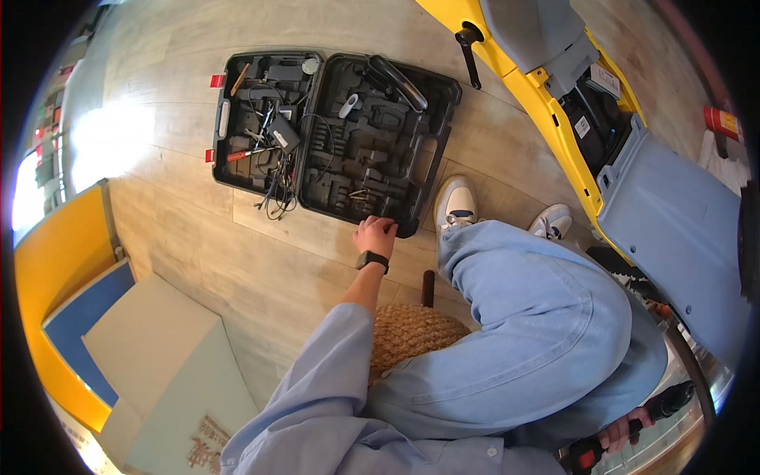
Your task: Using an electric drill to remove and re-attach a plastic body panel on an electric scooter.
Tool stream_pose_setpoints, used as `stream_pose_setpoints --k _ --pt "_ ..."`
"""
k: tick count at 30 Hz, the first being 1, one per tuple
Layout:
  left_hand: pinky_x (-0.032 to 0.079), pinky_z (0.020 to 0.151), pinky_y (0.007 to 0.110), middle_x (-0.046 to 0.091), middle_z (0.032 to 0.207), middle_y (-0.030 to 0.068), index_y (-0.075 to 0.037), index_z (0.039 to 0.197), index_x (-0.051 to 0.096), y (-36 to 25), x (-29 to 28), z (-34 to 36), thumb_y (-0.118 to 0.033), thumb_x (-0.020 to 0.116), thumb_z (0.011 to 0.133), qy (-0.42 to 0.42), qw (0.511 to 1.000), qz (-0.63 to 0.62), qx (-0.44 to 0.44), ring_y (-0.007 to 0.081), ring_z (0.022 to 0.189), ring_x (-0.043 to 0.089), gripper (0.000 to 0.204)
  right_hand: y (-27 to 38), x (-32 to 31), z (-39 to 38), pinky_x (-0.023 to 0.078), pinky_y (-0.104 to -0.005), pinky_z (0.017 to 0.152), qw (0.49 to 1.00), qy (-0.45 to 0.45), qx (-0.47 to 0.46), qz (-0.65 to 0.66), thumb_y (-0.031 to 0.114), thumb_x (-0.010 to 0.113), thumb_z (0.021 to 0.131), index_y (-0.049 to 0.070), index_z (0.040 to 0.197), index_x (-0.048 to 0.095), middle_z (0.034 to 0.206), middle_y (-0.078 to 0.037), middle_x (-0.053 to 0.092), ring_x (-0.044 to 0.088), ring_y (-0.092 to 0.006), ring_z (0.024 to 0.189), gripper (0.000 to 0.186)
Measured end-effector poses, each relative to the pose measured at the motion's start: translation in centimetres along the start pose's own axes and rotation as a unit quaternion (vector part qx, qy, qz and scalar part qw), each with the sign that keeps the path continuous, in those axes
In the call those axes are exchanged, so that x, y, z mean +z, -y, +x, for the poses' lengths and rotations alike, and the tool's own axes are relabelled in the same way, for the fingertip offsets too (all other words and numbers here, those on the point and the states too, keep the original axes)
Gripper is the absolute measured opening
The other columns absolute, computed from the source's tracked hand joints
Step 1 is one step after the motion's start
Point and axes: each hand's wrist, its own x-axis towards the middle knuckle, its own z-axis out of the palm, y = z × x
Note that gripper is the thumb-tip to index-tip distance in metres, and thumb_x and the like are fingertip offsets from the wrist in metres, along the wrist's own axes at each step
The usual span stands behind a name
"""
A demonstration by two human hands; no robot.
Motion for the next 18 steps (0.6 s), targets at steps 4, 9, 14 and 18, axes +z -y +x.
stream_pose_setpoints --k 4,9,14,18 --pt "0.039 0.084 0.046 0.064 0.091 -0.0022 -0.022 0.085 0.074 -2.0 0.5 -0.2 -0.029 0.075 0.074 0.006 0.997 0.073 0.032 0.0208 0.1 0.056 0.013 0.1 0.1 0.4 0.041 -0.0359 0.058 1.0 -0.006 0.002 -0.018 0.014 0.055 0.088 0.009 0.144 0.021 0.06 -0.017 0.054 0.055 -0.025 0.049 0.066" --pt "0.037 0.084 0.044 0.063 0.095 -0.0008 -0.021 0.094 0.072 -2.6 1.4 0.2 -0.023 0.069 0.077 -0.009 0.99 0.135 0.038 0.0215 0.098 0.057 0.017 0.1 0.1 0.5 0.041 -0.0357 0.057 0.999 -0.003 0.013 -0.047 0.013 0.054 0.089 0.01 0.144 0.022 0.058 -0.017 0.054 0.055 -0.0249 0.047 0.064" --pt "0.038 0.083 0.045 0.062 0.094 0.0009 -0.019 0.092 0.071 -2.0 1.2 1.0 -0.021 0.067 0.078 -0.028 0.99 0.13 0.045 0.0225 0.097 0.058 0.015 0.0 -0.5 0.0 0.041 -0.0363 0.058 0.998 0.02 0.022 -0.053 0.012 0.056 0.087 0.01 0.145 0.02 0.06 -0.019 0.055 0.055 -0.0268 0.05 0.068" --pt "0.039 0.082 0.044 0.062 0.094 0.0008 -0.02 0.089 0.071 -1.6 1.0 1.9 -0.02 0.066 0.078 0.03 0.983 0.138 0.117 0.0226 0.099 0.059 0.012 0.4 -0.2 -0.2 0.041 -0.0375 0.059 0.998 0.032 0.034 -0.045 0.011 0.06 0.085 0.01 0.146 0.018 0.063 -0.022 0.056 0.057 -0.0294 0.053 0.075"
